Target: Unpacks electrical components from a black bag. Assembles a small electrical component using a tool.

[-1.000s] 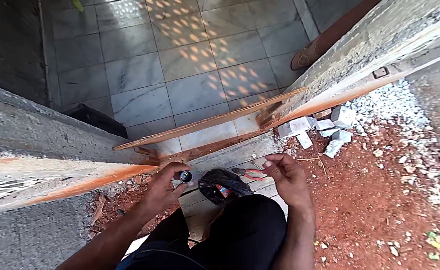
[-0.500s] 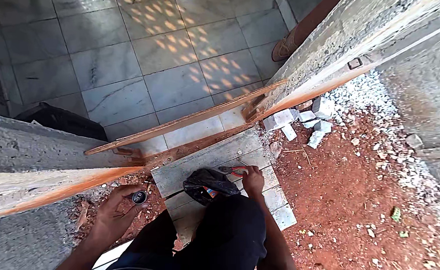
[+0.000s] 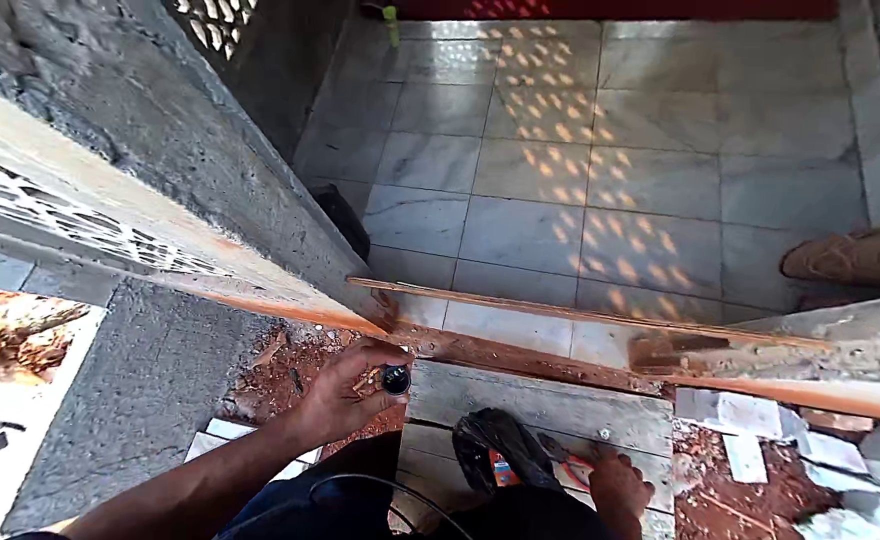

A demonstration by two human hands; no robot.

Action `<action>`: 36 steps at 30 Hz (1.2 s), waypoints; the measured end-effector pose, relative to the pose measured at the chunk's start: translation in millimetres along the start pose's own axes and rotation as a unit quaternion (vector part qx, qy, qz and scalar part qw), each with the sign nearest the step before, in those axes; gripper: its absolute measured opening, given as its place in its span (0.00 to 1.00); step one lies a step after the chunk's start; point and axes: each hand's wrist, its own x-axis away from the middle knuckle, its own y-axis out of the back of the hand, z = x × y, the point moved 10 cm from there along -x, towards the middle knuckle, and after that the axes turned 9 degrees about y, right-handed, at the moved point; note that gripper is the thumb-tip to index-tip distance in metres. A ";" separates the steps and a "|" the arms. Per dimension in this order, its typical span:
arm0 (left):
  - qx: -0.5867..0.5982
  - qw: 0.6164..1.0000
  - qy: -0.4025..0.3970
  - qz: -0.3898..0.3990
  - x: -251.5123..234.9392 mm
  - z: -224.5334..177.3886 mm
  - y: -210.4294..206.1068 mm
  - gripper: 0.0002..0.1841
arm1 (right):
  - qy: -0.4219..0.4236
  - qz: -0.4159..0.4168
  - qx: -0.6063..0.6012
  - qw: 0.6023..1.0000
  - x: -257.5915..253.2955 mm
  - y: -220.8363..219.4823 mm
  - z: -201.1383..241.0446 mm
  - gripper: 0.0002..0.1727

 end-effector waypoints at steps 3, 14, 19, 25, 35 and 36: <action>0.021 1.000 -0.021 -0.008 -2.0 -3.8 2.1 0.21 | -0.002 -0.043 -0.015 0.999 4.2 11.9 -1.9 0.24; 0.060 0.998 -0.023 -0.001 -13.6 -10.9 -15.2 0.22 | 0.181 -0.333 -0.609 0.697 101.3 196.1 29.2 0.08; 0.023 0.998 -0.054 0.008 -17.9 -27.2 -28.9 0.21 | 0.375 -0.320 -0.641 0.588 209.0 305.2 93.2 0.15; 0.003 0.997 -0.079 0.013 -19.0 -48.9 -35.8 0.21 | 0.492 -0.381 -0.570 0.536 307.2 336.8 176.5 0.08; -0.030 0.991 -0.132 -0.004 -5.3 -69.5 -23.4 0.17 | 0.551 -0.461 -0.430 0.546 337.4 309.9 241.9 0.02; -0.033 0.990 -0.135 -0.005 -4.0 -70.8 -22.2 0.17 | 0.553 -0.466 -0.423 0.546 338.0 308.0 245.4 0.02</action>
